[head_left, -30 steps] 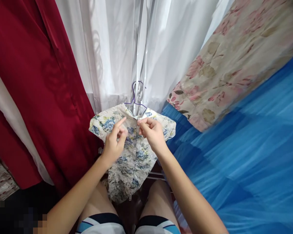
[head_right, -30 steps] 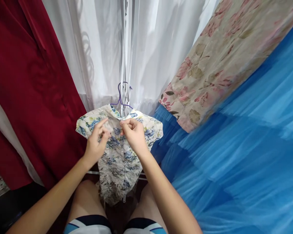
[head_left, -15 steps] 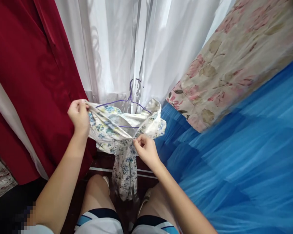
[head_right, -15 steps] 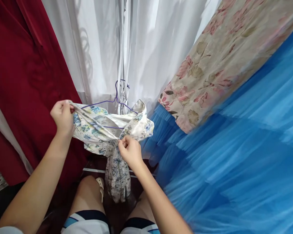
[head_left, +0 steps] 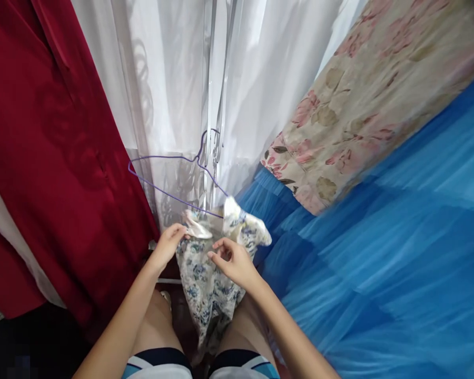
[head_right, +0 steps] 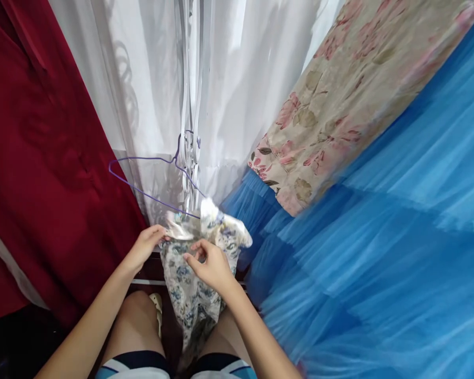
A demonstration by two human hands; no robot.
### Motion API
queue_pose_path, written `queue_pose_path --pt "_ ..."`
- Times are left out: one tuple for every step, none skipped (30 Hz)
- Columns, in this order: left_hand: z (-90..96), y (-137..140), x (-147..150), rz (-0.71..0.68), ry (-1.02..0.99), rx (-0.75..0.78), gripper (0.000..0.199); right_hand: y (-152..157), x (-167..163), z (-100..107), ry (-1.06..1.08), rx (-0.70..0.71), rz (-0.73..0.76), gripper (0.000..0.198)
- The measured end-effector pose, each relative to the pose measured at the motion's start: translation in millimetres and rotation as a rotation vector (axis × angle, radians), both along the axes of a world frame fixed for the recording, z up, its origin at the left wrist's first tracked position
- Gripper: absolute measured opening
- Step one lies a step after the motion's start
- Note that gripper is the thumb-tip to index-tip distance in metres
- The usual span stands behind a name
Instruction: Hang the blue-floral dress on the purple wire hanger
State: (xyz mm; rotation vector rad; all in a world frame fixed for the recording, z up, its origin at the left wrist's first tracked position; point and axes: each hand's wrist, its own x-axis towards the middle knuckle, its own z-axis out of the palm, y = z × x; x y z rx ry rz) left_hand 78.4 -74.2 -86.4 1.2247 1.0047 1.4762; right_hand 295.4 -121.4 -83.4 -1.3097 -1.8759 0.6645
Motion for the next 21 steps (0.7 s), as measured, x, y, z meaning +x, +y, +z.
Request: queue_pose_path --pt "0.8 -6 9 -0.052 0.033 0.005 0.032 -1 -1 2 0.012 0.015 0.019 0.032" --pt "1.8 -13 19 -0.100 0.068 0.027 0.030 -2 -3 3 0.023 0.023 0.057 0.039" --pt "3.3 -20 29 -0.140 0.108 0.066 0.029 -2 -6 4 0.040 0.022 0.112 0.046" --pt "5.4 -28 39 -0.175 0.150 0.116 0.027 -3 -8 4 0.071 0.016 0.173 0.049" --pt "8.2 -34 48 -0.204 0.188 0.170 0.025 -3 -10 4 0.119 0.008 0.220 0.046" --pt "11.6 -40 55 -0.224 0.211 0.222 0.023 -3 -12 4 0.179 -0.002 0.243 0.038" --pt "15.3 -43 61 -0.226 0.205 0.268 0.020 -5 -11 5 0.243 -0.015 0.240 0.027" --pt "18.9 -45 63 -0.213 0.172 0.306 0.017 -6 -10 7 0.307 -0.032 0.220 0.020" --pt "22.1 -46 64 -0.193 0.128 0.341 0.017 -9 -7 10 0.362 -0.053 0.200 0.020" --pt "24.4 -46 64 -0.182 0.092 0.368 0.027 -12 -2 15 0.395 -0.074 0.197 0.022" --pt "25.4 -46 62 -0.201 0.079 0.375 0.039 -16 3 21 0.408 -0.089 0.209 0.023" --pt "25.1 -46 60 -0.263 0.096 0.360 0.047 -20 9 29 0.401 -0.091 0.225 0.022" --pt "23.5 -48 59 -0.364 0.140 0.322 0.047 -24 16 38 0.375 -0.075 0.234 0.020" --pt "21.0 -50 58 -0.482 0.201 0.271 0.040 -27 22 46 0.329 -0.043 0.233 0.020" --pt "17.8 -53 58 -0.585 0.267 0.218 0.029 -29 30 55 0.272 0.000 0.228 0.019" --pt "14.4 -57 58 -0.643 0.325 0.179 0.020 -29 38 64 0.212 0.050 0.223 0.019" --pt "11.2 -60 57 -0.650 0.370 0.161 0.018 -28 46 72 0.150 0.105 0.222 0.017" --pt "8.4 -62 55 -0.614 0.405 0.158 0.019 -25 55 79 0.088 0.160 0.223 0.016" --pt "6.4 -62 52 -0.551 0.443 0.166 0.020 -20 64 85 0.031 0.215 0.217 0.016" --pt "5.2 -60 47 -0.476 0.485 0.182 0.021 -14 74 91 -0.014 0.272 0.200 0.017" --pt "5.0 -57 39 -0.398 0.530 0.201 0.023 -5 83 96 -0.042 0.328 0.170 0.017"
